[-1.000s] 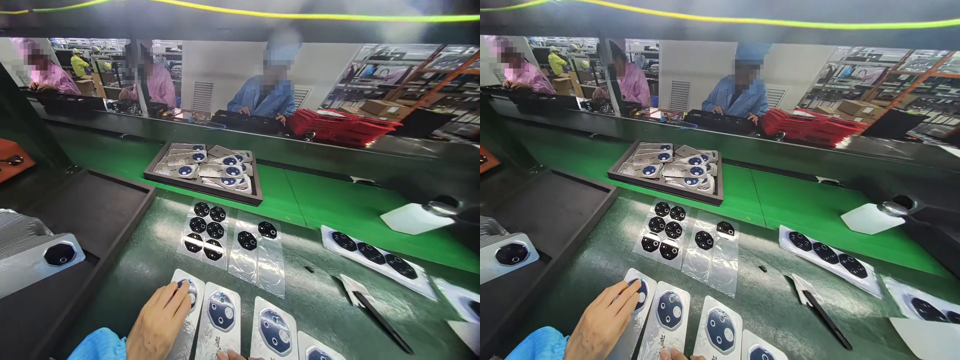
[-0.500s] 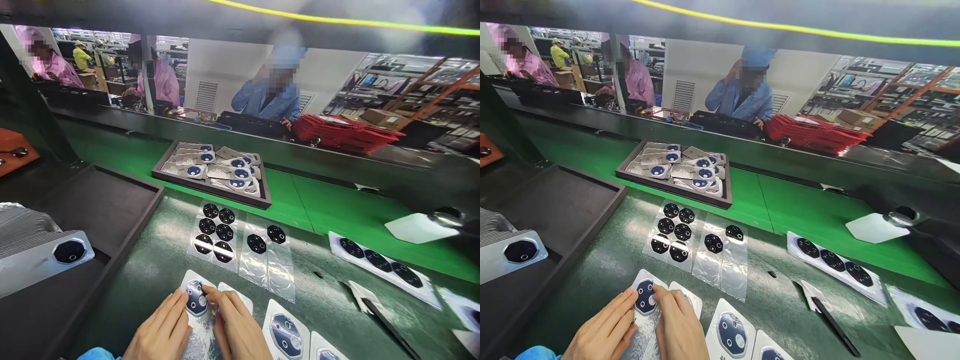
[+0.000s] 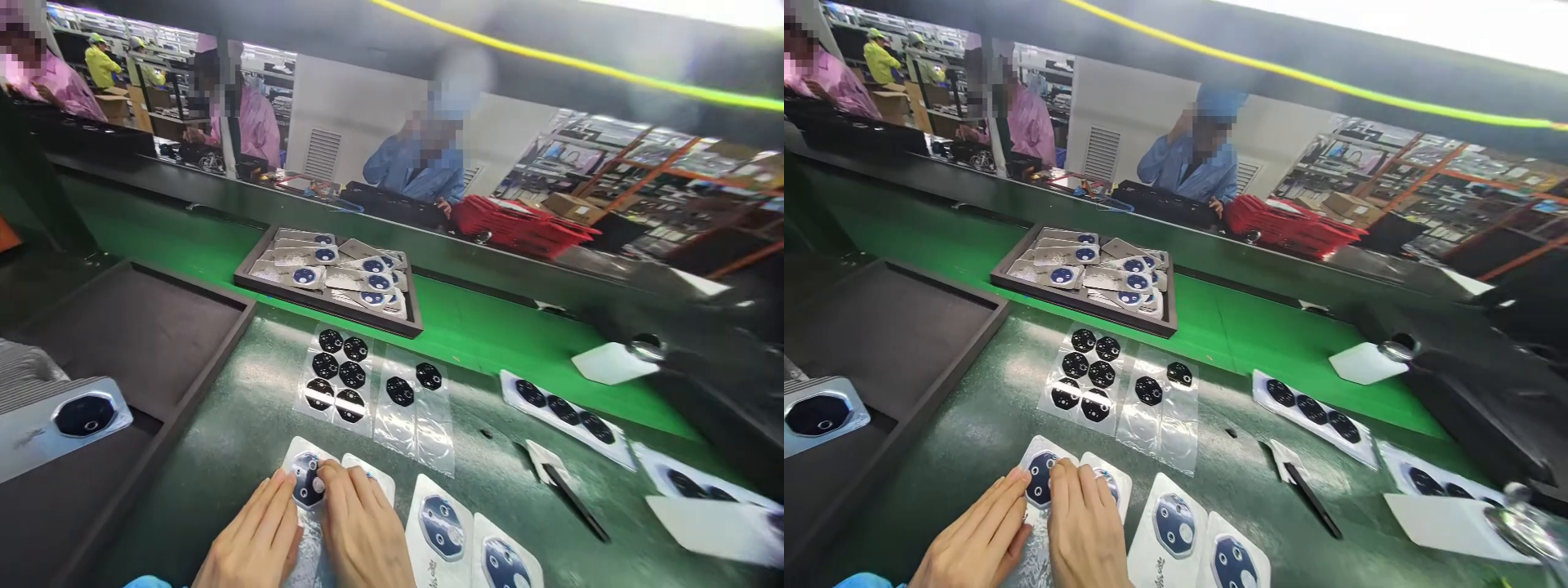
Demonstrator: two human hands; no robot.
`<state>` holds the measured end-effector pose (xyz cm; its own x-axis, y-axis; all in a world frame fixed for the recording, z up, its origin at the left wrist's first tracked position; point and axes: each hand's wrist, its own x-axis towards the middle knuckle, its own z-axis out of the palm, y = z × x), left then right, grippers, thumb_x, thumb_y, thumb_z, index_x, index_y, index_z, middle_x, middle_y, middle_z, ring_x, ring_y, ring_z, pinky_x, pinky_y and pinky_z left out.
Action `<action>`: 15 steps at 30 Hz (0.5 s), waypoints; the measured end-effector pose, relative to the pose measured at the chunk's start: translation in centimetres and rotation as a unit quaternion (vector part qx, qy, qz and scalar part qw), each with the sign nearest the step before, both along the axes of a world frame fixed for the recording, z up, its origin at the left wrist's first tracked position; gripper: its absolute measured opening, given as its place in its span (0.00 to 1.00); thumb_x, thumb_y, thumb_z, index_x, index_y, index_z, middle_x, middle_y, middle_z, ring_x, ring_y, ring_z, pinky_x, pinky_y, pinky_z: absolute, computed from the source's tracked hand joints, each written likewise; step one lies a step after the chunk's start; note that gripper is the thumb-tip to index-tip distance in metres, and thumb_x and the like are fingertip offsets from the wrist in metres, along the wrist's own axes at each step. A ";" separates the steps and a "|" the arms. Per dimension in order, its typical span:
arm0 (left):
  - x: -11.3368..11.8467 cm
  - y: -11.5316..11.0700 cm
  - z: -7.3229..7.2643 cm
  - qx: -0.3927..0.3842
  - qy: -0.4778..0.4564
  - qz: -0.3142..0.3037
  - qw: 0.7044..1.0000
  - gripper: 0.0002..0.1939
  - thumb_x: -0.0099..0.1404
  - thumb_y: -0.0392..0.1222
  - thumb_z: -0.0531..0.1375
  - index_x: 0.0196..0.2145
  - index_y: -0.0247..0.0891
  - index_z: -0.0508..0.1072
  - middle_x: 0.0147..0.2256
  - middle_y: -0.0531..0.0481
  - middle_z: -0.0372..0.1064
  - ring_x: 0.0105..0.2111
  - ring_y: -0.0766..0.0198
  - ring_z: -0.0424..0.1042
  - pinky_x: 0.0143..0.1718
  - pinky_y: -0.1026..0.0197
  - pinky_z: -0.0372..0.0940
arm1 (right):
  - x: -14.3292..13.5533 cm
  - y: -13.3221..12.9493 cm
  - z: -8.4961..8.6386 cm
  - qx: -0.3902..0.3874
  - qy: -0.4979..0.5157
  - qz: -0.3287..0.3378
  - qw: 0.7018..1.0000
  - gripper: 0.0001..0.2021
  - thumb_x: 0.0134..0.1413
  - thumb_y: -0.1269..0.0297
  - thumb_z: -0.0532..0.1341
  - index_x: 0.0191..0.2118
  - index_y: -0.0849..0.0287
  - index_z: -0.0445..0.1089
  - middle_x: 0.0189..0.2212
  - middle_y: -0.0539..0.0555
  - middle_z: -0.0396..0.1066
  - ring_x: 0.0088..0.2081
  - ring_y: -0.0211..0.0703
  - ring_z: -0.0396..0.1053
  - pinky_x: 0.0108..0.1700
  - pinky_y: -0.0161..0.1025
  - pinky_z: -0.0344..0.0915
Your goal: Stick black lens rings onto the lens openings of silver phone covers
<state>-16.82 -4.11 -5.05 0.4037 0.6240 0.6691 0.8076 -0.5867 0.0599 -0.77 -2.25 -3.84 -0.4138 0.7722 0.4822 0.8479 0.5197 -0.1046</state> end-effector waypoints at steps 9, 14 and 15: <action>-3.5 1.1 -1.9 -0.050 0.083 -0.060 0.993 0.20 0.73 0.36 0.46 0.57 0.39 0.69 0.55 0.50 0.71 0.51 0.66 0.73 0.57 0.67 0.63 | 10.5 -5.3 3.4 -0.215 0.170 -0.045 0.961 0.17 0.60 0.74 0.56 0.53 0.51 0.62 0.47 0.52 0.72 0.47 0.44 0.69 0.47 0.38 0.68; 0.3 1.2 0.3 -0.039 0.058 -0.108 0.992 0.23 0.71 0.55 0.52 0.56 0.41 0.69 0.57 0.46 0.69 0.55 0.56 0.70 0.56 0.60 0.64 | 20.1 -6.6 2.4 -0.238 0.210 -0.238 0.918 0.04 0.61 0.66 0.57 0.41 0.54 0.69 0.35 0.51 0.68 0.34 0.41 0.69 0.36 0.37 0.67; 2.2 0.9 1.1 -0.019 0.050 -0.140 0.989 0.22 0.71 0.54 0.51 0.54 0.40 0.71 0.54 0.46 0.72 0.54 0.56 0.71 0.56 0.60 0.63 | 21.0 -6.3 2.0 -0.247 0.210 -0.238 0.916 0.04 0.60 0.67 0.57 0.39 0.55 0.69 0.34 0.51 0.67 0.34 0.41 0.68 0.35 0.37 0.66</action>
<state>-14.66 -3.18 -3.91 0.6275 0.5027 0.5946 0.6170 -0.7868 0.0141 20.21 -8.53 -1.80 0.1672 0.9837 0.0656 0.7976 -0.0959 -0.5955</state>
